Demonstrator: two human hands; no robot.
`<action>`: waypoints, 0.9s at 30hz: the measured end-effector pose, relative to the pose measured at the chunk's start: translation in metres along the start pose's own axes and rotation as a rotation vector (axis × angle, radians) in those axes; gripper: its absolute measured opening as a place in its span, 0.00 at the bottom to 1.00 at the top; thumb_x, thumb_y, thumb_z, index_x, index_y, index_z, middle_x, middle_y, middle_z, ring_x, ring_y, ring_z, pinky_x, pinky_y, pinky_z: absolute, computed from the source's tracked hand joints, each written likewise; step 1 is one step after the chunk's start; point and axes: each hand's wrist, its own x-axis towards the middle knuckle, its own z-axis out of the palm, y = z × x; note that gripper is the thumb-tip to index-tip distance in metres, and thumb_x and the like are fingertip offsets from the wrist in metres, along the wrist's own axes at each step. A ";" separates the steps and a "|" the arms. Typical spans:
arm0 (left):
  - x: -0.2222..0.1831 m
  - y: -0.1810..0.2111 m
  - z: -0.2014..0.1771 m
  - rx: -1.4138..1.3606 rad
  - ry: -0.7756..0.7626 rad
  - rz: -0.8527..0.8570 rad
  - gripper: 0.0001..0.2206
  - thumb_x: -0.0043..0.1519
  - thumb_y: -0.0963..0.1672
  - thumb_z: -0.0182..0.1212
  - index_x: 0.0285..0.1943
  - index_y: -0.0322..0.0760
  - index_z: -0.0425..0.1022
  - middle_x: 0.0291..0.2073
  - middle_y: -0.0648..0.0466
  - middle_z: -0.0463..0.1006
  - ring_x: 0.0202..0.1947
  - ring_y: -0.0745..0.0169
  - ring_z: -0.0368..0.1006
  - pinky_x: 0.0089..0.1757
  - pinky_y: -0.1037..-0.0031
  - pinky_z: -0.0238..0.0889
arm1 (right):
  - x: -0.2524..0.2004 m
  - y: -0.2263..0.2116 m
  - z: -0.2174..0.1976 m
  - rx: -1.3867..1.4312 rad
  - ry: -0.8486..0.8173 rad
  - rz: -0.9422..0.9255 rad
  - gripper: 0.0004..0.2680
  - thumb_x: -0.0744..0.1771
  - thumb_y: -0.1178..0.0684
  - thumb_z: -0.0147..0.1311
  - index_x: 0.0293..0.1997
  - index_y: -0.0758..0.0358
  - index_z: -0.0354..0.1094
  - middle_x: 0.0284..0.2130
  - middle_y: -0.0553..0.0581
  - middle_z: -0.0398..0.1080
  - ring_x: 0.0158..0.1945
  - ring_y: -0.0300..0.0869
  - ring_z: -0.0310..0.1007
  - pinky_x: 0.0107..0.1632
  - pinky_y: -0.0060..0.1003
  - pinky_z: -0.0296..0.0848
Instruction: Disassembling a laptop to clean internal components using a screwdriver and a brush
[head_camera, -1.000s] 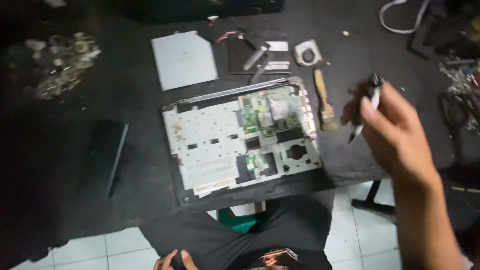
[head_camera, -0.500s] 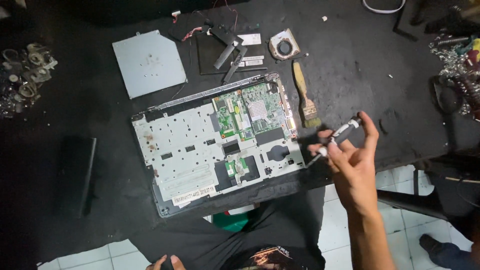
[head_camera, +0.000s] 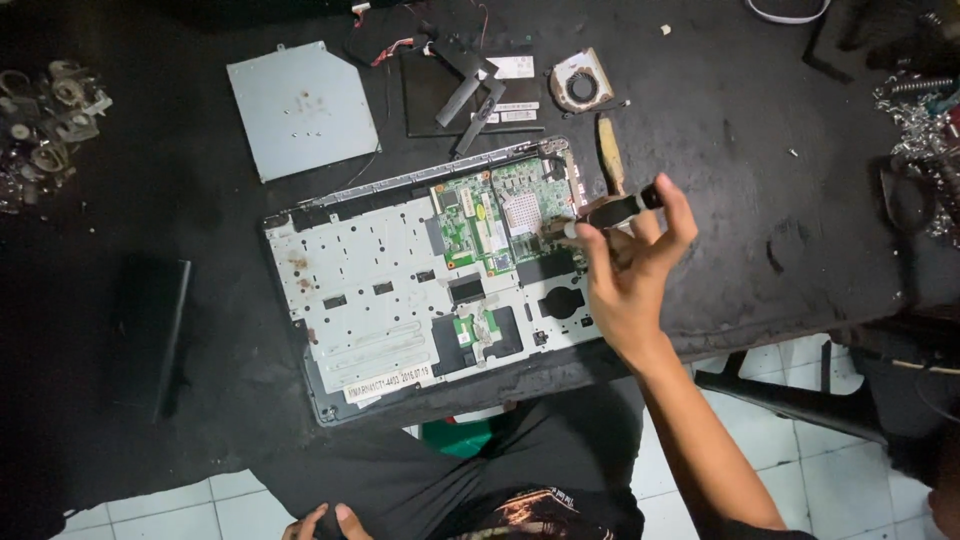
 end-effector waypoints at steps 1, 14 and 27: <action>-0.002 -0.005 0.001 0.001 0.000 -0.004 0.24 0.67 0.55 0.60 0.43 0.27 0.75 0.39 0.42 0.70 0.45 0.42 0.67 0.49 0.54 0.62 | 0.001 -0.002 0.001 0.000 -0.004 0.001 0.29 0.72 0.75 0.52 0.74 0.49 0.37 0.34 0.57 0.60 0.25 0.36 0.58 0.28 0.25 0.63; 0.003 0.011 -0.007 0.013 -0.041 -0.036 0.22 0.66 0.54 0.62 0.41 0.27 0.75 0.38 0.43 0.69 0.44 0.45 0.66 0.49 0.56 0.61 | 0.010 -0.016 0.006 0.033 0.041 0.100 0.26 0.73 0.70 0.49 0.73 0.46 0.36 0.43 0.65 0.61 0.31 0.43 0.69 0.43 0.37 0.85; 0.010 0.051 -0.021 0.086 -0.042 -0.023 0.22 0.69 0.54 0.59 0.44 0.27 0.75 0.41 0.42 0.69 0.47 0.43 0.67 0.52 0.55 0.60 | 0.005 0.006 -0.008 -0.256 -0.202 -0.263 0.27 0.71 0.64 0.60 0.75 0.44 0.46 0.40 0.57 0.65 0.41 0.43 0.60 0.42 0.38 0.65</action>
